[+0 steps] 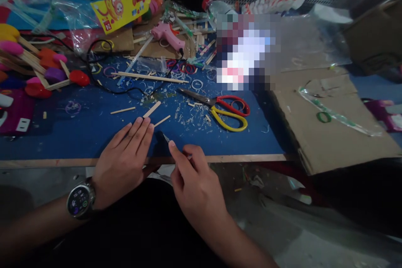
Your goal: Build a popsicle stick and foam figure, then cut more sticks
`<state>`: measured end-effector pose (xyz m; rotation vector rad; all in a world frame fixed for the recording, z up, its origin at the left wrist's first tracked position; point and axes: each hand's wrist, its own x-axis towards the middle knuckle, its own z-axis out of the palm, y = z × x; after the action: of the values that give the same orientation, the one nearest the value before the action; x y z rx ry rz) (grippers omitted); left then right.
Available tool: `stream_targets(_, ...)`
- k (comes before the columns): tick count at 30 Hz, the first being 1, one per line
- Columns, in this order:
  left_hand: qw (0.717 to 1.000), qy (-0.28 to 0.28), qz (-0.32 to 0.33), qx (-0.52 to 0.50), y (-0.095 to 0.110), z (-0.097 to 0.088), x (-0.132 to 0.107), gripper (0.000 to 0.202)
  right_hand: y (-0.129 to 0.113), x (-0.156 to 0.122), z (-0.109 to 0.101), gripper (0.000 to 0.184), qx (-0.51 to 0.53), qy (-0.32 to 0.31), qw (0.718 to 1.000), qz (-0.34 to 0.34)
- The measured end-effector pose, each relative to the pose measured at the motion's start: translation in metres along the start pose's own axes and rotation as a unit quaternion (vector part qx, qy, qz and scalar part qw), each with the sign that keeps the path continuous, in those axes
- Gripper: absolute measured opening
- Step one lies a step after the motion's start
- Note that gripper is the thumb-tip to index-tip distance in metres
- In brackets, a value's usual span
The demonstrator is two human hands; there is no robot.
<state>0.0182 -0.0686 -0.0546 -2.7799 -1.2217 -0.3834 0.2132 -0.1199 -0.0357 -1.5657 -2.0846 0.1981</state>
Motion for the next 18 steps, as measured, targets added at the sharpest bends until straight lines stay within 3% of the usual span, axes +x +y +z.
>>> stream_targets(18,1.0,0.003,0.004,0.023,-0.002,-0.001,0.001,0.06,-0.002,0.013,0.004,0.04,0.002,-0.001,1.0,0.007)
